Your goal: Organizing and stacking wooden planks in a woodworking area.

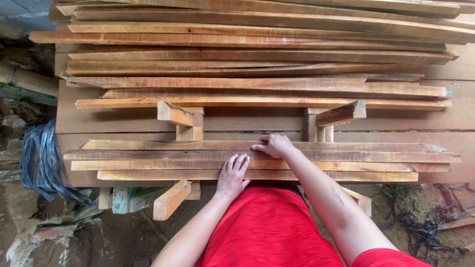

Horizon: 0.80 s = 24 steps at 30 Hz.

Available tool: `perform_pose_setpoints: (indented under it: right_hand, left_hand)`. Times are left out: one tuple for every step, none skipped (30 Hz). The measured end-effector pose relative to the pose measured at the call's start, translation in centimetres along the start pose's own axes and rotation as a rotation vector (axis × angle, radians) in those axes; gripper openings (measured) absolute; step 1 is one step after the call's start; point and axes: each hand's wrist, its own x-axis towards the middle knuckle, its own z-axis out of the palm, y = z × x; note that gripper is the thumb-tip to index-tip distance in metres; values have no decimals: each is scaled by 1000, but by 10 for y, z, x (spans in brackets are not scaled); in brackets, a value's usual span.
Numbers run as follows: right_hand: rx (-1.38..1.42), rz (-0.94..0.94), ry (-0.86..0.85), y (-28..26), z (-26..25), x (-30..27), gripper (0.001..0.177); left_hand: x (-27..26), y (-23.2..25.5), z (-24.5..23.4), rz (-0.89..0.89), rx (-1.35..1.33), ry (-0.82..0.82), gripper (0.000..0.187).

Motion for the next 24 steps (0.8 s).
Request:
perform_pose_setpoints:
  right_hand:
    - [-3,-2,10,1,-8,5,80]
    - [5,20,-14,3,-16,10,82]
    - [20,43,-54,1,-16,9,85]
    - [22,42,-61,-3,-19,9,85]
    - [9,57,-112,-4,-22,7,86]
    - [-3,71,-163,-5,-24,5,87]
    - [-1,71,-166,-3,-21,5,87]
    - [-23,63,-177,-2,-18,4,85]
    - [-45,51,-183,-2,-17,6,84]
    - [-43,47,-181,-7,-17,5,84]
    - [-54,51,-148,-9,-18,2,84]
    - [-64,54,-115,-10,-19,-1,83]
    - [-62,59,-119,-8,-18,0,83]
    - [-62,63,-123,-5,-18,2,84]
    - [-61,64,-126,-5,-16,4,85]
    - [-57,66,-129,-8,-16,0,85]
    - [-79,66,-156,-13,-21,3,89]
    - [-102,67,-184,-18,-27,6,92]
    - [-96,68,-185,-21,-25,5,92]
    - [-127,83,-198,-24,-23,3,95]
    - [-163,100,-208,-24,-23,2,98]
    - [-162,104,-208,-22,-22,1,98]
    - [-166,107,-177,-22,-20,0,99]
    - [-170,110,-146,-22,-18,-2,100]
  left_hand:
    - [3,0,1,4,3,9,86]
    - [7,0,2,-3,-2,5,87]
    - [-1,2,4,-17,-11,-16,89]
    - [-1,-2,4,-21,-12,-22,89]
    - [0,-5,6,14,3,9,90]
    - [0,-7,7,49,18,41,91]
    - [-1,-7,9,48,19,37,91]
    - [-1,-7,9,68,58,29,91]
    - [0,-9,9,88,101,24,92]
    - [-1,-11,9,87,106,25,92]
    - [-1,-11,10,91,104,21,93]
    - [0,-11,13,96,103,17,93]
    - [2,-10,15,98,99,12,93]
    - [3,-10,17,103,107,45,92]
    - [2,-13,18,107,118,77,91]
    - [-3,-8,17,109,117,72,91]
    - [-1,-8,13,100,109,43,91]
    - [1,-8,9,90,102,14,92]
    - [0,-9,8,93,103,9,92]
    - [-1,-10,7,88,101,18,92]
    - [1,-9,8,84,95,31,91]
    - [3,-9,9,88,94,31,91]
    - [2,-10,11,90,99,41,92]
    - [1,-10,11,93,104,52,92]
